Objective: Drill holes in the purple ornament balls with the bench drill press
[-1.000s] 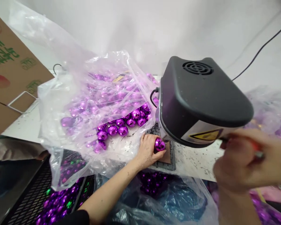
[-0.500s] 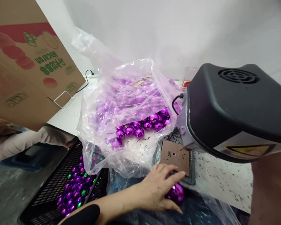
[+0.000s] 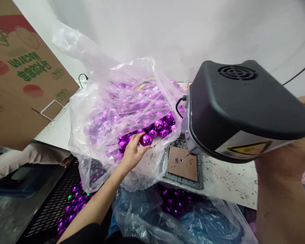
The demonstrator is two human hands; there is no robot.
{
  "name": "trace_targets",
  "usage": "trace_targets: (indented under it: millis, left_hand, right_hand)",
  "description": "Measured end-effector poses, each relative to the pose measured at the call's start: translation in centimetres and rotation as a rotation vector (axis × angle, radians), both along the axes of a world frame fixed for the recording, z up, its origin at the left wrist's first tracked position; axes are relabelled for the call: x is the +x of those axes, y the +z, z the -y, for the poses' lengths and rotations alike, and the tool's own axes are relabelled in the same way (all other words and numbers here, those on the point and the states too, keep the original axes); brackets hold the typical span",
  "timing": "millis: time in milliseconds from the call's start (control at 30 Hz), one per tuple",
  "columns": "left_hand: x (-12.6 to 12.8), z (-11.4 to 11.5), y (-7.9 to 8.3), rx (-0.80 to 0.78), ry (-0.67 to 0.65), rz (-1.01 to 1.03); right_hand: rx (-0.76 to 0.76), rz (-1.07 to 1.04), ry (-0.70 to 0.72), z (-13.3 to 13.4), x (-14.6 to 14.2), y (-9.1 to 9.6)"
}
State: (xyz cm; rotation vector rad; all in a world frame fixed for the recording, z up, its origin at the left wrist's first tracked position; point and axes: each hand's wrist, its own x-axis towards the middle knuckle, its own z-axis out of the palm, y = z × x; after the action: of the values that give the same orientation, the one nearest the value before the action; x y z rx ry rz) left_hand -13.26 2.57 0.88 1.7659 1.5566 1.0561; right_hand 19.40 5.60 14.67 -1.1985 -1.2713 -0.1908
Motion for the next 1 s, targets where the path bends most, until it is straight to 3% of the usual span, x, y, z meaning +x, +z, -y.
trace_targets:
  millis: [67,133,200,367,500,700,1000]
  left_hand:
    - [1.2,1.2,0.6,-0.221,-0.071,0.433]
    - [2.9,2.0,0.7,-0.426,-0.130,0.728]
    - [4.5,2.4,0.6,-0.508,-0.135,0.855]
    - [7.3,2.2,0.6,-0.568,-0.228,0.923]
    - [8.4,2.1,0.0,-0.540,-0.260,0.790]
    - [10.4,1.7,-2.1,-0.264,-0.254,0.371]
    - [11.9,1.9,-1.7,-0.013,-0.348,-0.144]
  right_hand:
    - [0.024,-0.014,0.015,0.1,-0.3,0.3]
    - [0.022,-0.026,0.016,0.1,-0.5,0.5]
    - [0.013,-0.029,0.021,0.3,-0.6,0.7]
    - [0.008,-0.019,0.059,0.6,-0.9,1.0]
    - [-0.007,-0.051,0.071,0.7,-1.1,1.0]
    - [0.011,-0.031,0.072,0.8,-1.3,0.8]
    - [-0.015,-0.011,0.021,1.0,-1.3,1.0]
